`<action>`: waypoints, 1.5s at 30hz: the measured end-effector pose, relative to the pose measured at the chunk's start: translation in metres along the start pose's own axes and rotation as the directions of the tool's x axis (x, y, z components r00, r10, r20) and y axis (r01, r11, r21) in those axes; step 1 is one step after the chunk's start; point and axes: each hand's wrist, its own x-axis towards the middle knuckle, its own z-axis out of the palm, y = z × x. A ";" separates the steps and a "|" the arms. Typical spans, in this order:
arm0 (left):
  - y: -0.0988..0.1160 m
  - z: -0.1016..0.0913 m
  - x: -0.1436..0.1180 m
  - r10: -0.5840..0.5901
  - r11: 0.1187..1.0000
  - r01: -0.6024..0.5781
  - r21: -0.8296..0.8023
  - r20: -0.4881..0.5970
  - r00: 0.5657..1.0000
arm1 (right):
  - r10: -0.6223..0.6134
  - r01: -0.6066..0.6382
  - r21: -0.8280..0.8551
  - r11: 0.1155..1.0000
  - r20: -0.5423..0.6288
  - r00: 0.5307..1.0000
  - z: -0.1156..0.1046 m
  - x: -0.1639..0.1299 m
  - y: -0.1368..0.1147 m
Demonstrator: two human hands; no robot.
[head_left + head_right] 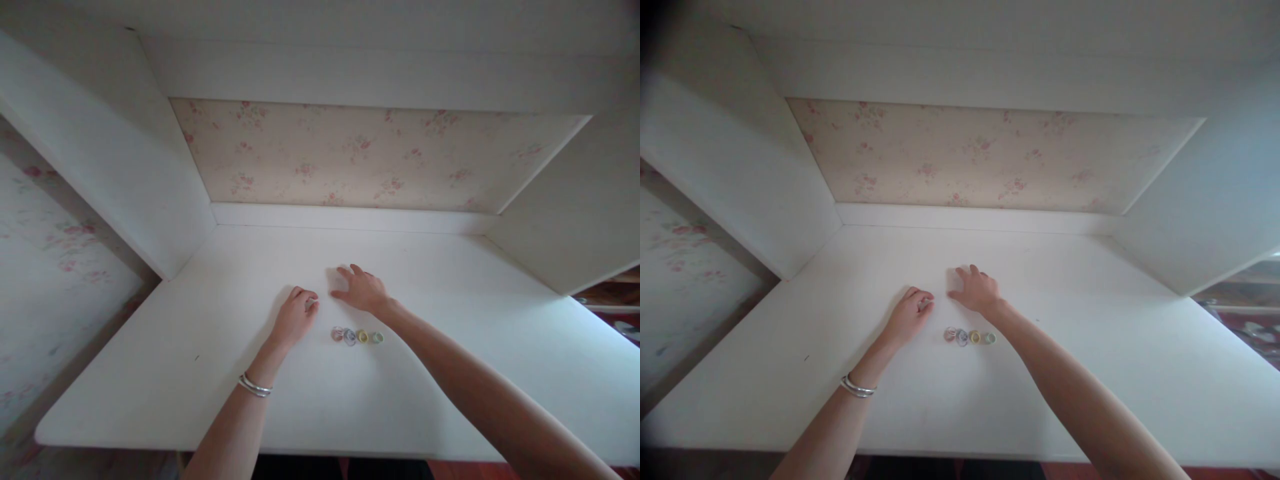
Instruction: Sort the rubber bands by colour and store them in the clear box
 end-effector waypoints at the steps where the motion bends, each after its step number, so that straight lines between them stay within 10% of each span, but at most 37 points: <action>1: 0.000 0.000 0.000 -0.002 1.000 0.002 0.011 0.004 1.000 | 0.006 -0.006 0.007 1.000 0.004 1.000 0.001 0.000 0.001; 18: 0.007 0.028 0.045 0.028 0.996 -0.012 -0.084 0.188 0.982 | -0.254 0.236 0.353 0.905 0.005 0.967 0.007 -0.004 0.044; 34: 0.013 0.025 0.050 -0.015 1.000 0.017 -0.007 0.240 0.971 | -0.575 0.578 0.055 0.815 -0.061 0.816 0.009 -0.008 0.051; 45: 0.019 0.019 0.050 -0.056 0.998 0.042 0.052 0.311 0.949 | -0.488 0.487 0.032 0.873 0.116 0.865 -0.018 0.012 0.046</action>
